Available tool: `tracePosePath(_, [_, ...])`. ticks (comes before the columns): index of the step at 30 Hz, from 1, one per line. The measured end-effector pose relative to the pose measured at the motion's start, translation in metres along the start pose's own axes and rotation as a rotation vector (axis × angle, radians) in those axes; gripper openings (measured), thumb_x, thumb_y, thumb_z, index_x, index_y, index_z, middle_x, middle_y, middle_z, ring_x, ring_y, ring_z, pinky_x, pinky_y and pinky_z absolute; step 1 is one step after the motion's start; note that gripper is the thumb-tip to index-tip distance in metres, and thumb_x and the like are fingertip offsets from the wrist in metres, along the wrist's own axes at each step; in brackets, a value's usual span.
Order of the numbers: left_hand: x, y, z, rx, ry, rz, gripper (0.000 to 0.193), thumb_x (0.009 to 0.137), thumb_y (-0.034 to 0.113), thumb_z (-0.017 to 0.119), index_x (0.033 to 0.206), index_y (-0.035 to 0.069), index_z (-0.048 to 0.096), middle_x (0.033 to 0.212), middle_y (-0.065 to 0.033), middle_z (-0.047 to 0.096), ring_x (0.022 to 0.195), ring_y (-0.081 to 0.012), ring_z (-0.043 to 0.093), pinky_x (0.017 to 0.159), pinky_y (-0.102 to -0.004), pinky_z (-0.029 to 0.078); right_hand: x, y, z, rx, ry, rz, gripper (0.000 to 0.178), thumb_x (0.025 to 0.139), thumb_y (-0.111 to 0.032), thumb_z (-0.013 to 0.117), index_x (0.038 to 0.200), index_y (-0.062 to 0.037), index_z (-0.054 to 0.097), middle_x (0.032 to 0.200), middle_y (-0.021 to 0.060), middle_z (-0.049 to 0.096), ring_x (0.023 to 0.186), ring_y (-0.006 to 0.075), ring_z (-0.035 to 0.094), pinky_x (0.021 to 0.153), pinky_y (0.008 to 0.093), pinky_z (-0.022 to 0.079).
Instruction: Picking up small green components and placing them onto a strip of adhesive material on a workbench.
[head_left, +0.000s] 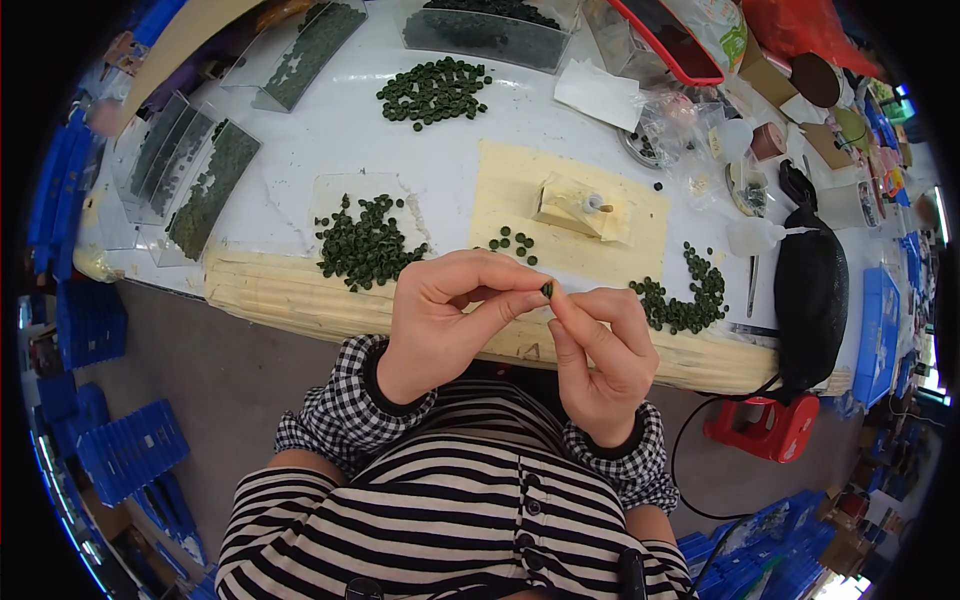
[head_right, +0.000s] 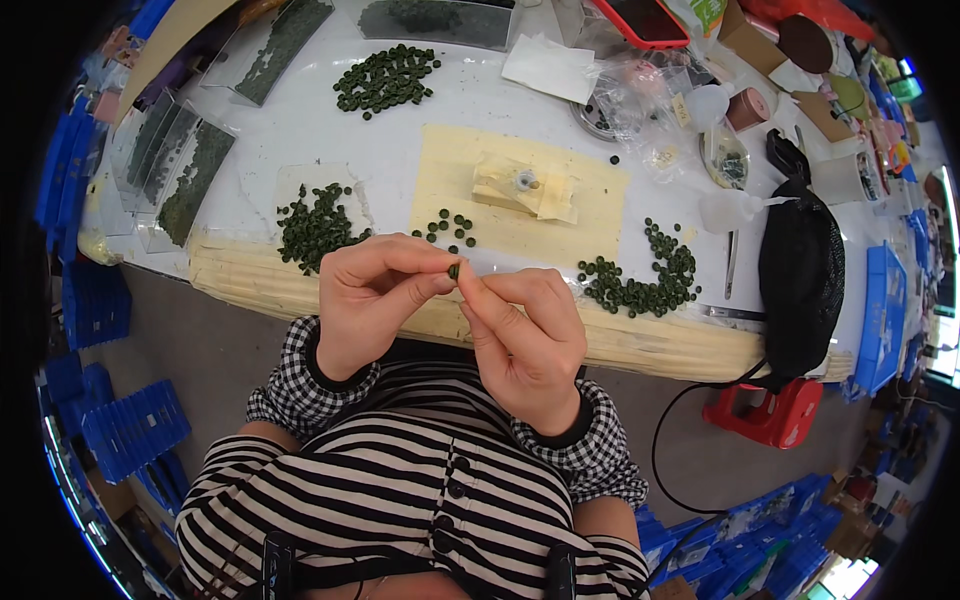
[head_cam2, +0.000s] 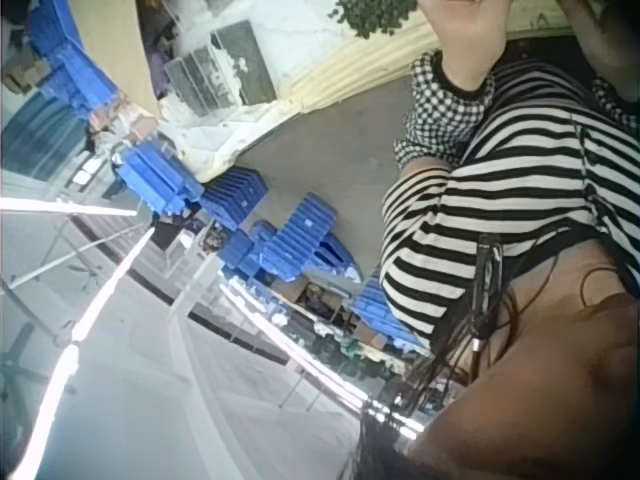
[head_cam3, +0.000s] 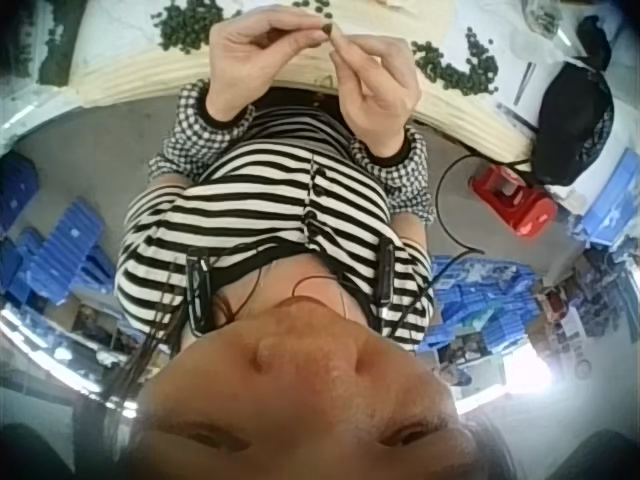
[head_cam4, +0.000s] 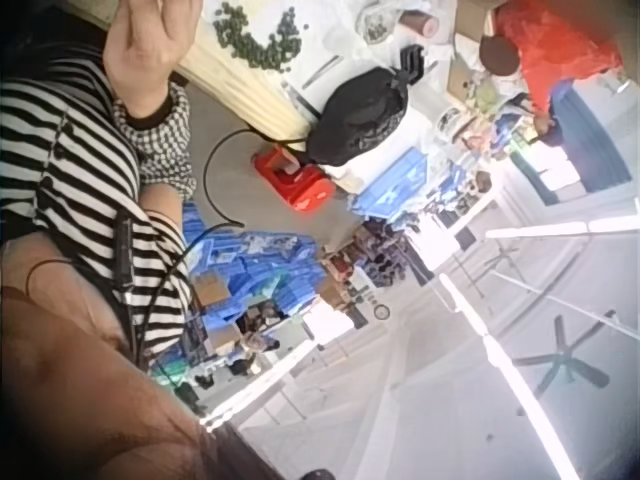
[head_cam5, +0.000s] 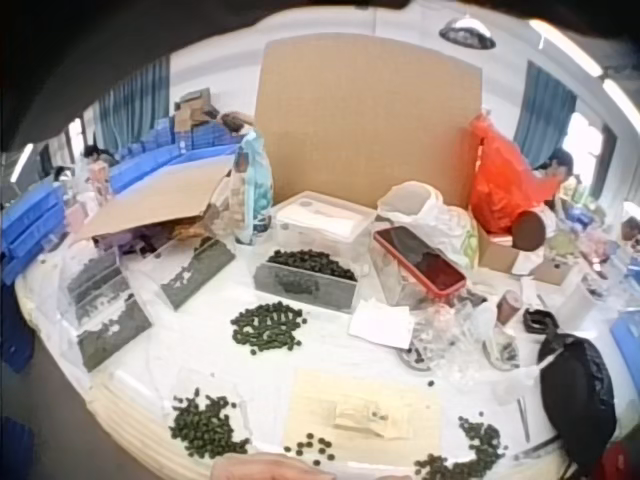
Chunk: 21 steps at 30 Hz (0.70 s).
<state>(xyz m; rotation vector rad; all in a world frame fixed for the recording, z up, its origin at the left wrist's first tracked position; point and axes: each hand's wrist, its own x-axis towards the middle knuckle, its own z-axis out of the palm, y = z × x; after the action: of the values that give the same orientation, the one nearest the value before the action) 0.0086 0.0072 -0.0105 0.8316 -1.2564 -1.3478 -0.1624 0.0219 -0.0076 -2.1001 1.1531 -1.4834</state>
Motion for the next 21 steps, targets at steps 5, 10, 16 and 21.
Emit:
tracePosePath(5, [-0.001, 0.0, 0.0, -0.004, 0.01, -0.011, 0.017, 0.085, -0.007, 0.066, 0.101, -0.003, 0.071, 0.096, -0.0115, 0.069, 0.088, -0.0146, 0.067, 0.078, -0.024, 0.055, 0.0, 0.0, 0.0, 0.003, -0.005, 0.001, 0.037, 0.072, 0.006, 0.073, 0.108, -0.0027, 0.072, 0.084, 0.0066, 0.064, 0.071, 0.0213, 0.057, 0.063, 0.0299, 0.045])
tracePosePath(10, [0.002, 0.001, -0.001, 0.058, 0.012, -0.011, 0.016, 0.085, -0.005, 0.067, 0.1, -0.003, 0.071, 0.096, -0.0116, 0.07, 0.087, -0.0142, 0.067, 0.077, -0.0245, 0.055, -0.001, 0.001, 0.0, -0.015, -0.022, 0.022, 0.037, 0.072, 0.005, 0.073, 0.108, -0.0034, 0.072, 0.084, 0.0069, 0.064, 0.072, 0.0219, 0.057, 0.063, 0.0307, 0.045])
tracePosePath(16, [0.003, 0.002, -0.012, 0.465, 0.031, 0.111, 0.015, 0.079, -0.006, 0.071, 0.094, -0.001, 0.072, 0.085, -0.0103, 0.07, 0.073, -0.0132, 0.063, 0.063, -0.0231, 0.049, 0.016, -0.01, -0.029, -0.083, -0.057, 0.061, 0.023, 0.069, -0.003, 0.079, 0.091, -0.0043, 0.072, 0.082, 0.006, 0.063, 0.073, 0.0218, 0.057, 0.064, 0.0307, 0.046])
tracePosePath(21, [0.004, -0.009, -0.018, 0.65, 0.03, 0.183, 0.012, 0.081, -0.004, 0.07, 0.093, 0.0, 0.071, 0.079, -0.0083, 0.067, 0.058, -0.0117, 0.056, 0.05, -0.0224, 0.043, 0.057, -0.078, -0.092, 0.146, -0.013, -0.244, 0.032, 0.085, -0.043, 0.068, 0.073, -0.0141, 0.06, 0.068, -0.0041, 0.051, 0.07, 0.0139, 0.05, 0.068, 0.0303, 0.04])
